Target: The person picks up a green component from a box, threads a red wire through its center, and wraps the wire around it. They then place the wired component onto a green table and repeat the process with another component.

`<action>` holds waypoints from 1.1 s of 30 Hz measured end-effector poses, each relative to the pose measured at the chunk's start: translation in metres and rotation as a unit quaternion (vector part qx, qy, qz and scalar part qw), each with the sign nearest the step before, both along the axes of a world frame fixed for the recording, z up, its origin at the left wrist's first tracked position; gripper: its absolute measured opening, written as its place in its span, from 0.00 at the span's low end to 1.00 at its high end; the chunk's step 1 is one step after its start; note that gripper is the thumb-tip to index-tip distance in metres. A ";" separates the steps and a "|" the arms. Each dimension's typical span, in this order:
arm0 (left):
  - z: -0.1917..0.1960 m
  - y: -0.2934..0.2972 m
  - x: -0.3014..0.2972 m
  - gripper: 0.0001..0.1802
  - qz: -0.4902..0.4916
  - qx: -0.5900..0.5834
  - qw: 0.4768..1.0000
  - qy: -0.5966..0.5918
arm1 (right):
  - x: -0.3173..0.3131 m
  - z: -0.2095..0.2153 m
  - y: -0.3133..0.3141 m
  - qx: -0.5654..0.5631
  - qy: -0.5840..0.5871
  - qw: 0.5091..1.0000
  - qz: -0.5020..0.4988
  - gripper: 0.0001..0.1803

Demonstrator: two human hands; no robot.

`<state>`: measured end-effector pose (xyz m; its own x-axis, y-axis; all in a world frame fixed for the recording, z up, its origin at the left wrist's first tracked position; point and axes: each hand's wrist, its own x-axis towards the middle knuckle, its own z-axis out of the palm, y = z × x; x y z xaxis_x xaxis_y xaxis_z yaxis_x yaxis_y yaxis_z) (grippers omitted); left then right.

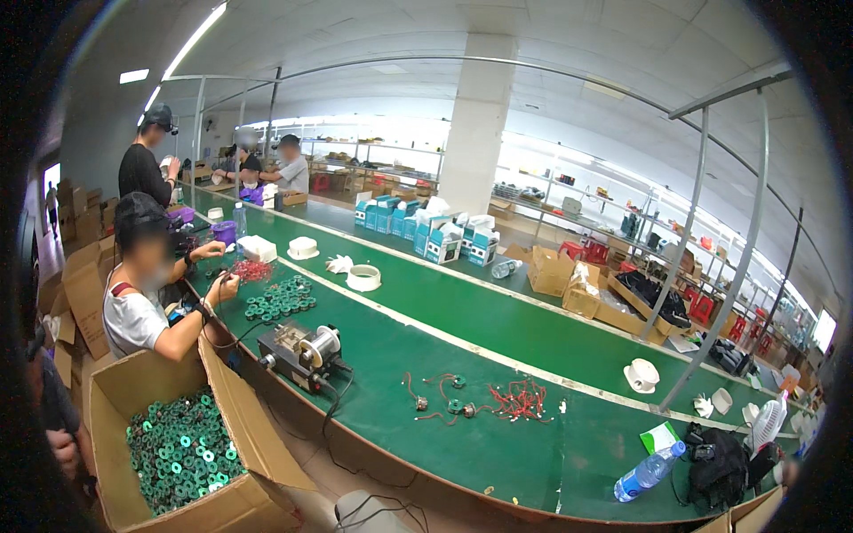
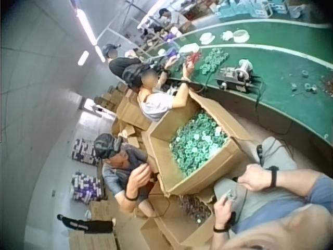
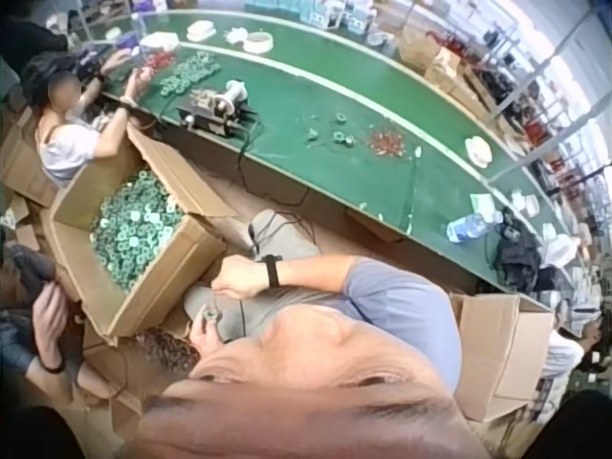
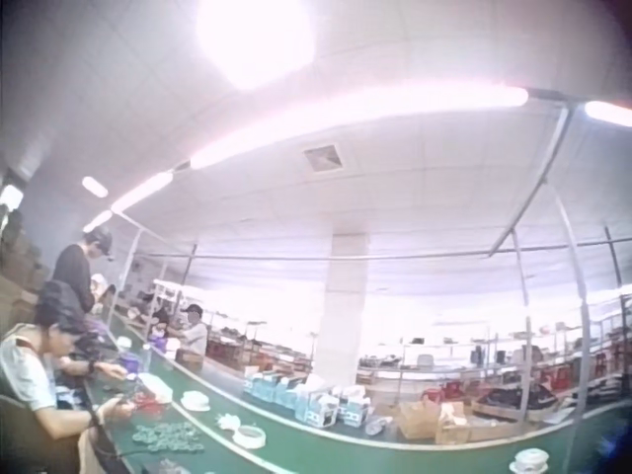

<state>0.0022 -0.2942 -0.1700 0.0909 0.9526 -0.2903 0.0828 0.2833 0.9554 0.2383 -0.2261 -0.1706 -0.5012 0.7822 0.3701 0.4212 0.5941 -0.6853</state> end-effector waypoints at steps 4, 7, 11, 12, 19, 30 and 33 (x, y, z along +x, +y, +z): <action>0.006 -0.006 -0.007 0.18 0.050 0.007 0.999 0.011 | -0.028 0.017 -0.036 0.009 -0.090 0.988 0.127 0.13; -0.004 -0.011 -0.008 0.18 -0.033 0.057 0.997 0.039 | -0.011 0.013 -0.007 0.057 0.017 0.998 -0.003 0.13; -0.004 -0.003 -0.008 0.17 -0.008 0.063 0.998 0.002 | -0.026 0.005 -0.036 -0.019 -0.097 0.989 0.115 0.13; 0.001 -0.002 -0.007 0.17 -0.027 0.096 0.994 0.040 | -0.029 0.012 -0.038 0.003 -0.069 0.991 0.112 0.13; 0.002 -0.006 -0.010 0.17 -0.018 0.148 0.985 0.084 | -0.030 0.009 -0.039 -0.018 -0.073 0.989 0.124 0.12; 0.018 -0.003 0.000 0.19 -0.060 0.178 0.975 0.119 | -0.020 0.014 -0.024 0.001 -0.019 0.999 0.039 0.11; 0.028 -0.006 0.001 0.19 -0.051 0.181 0.972 0.140 | -0.015 -0.003 -0.011 -0.039 0.011 0.999 -0.002 0.11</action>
<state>0.0028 -0.2997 -0.1422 0.1566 0.9870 0.0357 0.3635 -0.0912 0.9271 0.2235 -0.2374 -0.1731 -0.4900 0.8111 0.3194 0.4075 0.5370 -0.7387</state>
